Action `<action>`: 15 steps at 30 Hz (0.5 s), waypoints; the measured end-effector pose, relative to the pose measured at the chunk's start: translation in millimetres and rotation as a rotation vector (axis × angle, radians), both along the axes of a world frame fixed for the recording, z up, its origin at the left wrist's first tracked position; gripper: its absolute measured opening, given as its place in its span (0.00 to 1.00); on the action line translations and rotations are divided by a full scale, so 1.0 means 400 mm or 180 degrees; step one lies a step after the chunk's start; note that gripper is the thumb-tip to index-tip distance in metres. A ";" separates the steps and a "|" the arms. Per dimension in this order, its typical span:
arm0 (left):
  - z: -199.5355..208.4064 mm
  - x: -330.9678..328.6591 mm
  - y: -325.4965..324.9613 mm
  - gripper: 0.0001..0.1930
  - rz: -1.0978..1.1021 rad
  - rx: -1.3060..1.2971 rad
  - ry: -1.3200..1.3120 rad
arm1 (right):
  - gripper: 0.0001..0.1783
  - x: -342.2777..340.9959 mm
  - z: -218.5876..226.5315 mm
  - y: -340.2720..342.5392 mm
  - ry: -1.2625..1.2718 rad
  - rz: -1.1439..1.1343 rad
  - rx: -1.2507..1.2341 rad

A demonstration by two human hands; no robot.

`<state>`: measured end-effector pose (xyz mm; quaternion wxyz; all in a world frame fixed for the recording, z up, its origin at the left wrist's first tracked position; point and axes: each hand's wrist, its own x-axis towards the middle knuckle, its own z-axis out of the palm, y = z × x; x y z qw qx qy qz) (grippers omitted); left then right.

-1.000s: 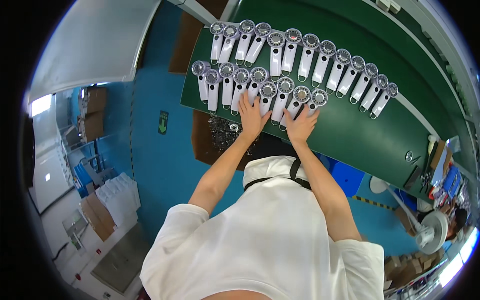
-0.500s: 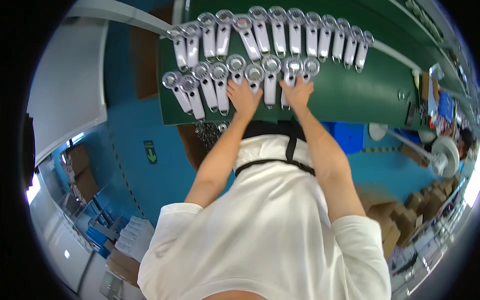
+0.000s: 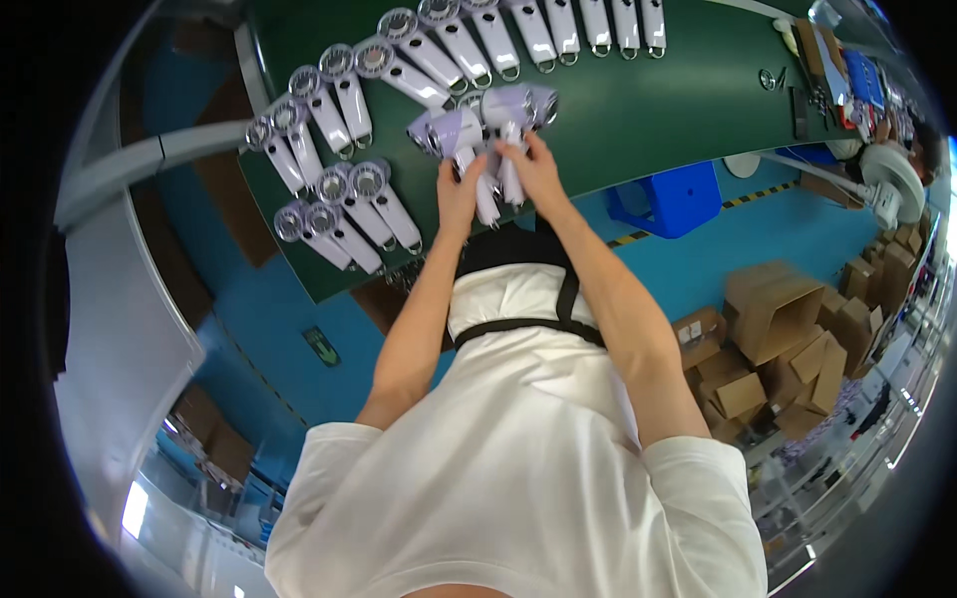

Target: The person assembles portable fans by fitting metal rings onto the fan heads and tapping them with a padded mallet. The person then gathers the assembled fans from the workbench, carries them across the room, and places them onto another assembly table.

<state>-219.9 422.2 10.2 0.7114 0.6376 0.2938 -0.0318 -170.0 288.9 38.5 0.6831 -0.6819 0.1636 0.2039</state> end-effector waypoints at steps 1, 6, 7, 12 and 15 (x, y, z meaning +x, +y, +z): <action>-0.021 0.013 -0.006 0.25 0.0035 0.0144 -0.0117 | 0.27 -0.004 -0.048 0.015 -0.0086 -0.0167 0.0032; 0.007 0.066 -0.040 0.14 0.0194 -0.0729 0.0310 | 0.08 0.006 -0.019 0.035 -0.0384 -0.0369 -0.0583; 0.070 0.070 -0.091 0.15 -0.0288 -0.0940 -0.0097 | 0.09 -0.017 -0.217 -0.009 -0.0678 -0.0317 -0.0555; 0.158 -0.010 -0.059 0.21 -0.0497 -0.0733 -0.0265 | 0.34 -0.085 -0.018 0.056 -0.0833 -0.0633 -0.0477; 0.300 -0.037 -0.155 0.23 -0.0555 -0.0640 -0.0489 | 0.40 -0.129 0.114 -0.006 -0.0806 -0.1057 -0.0241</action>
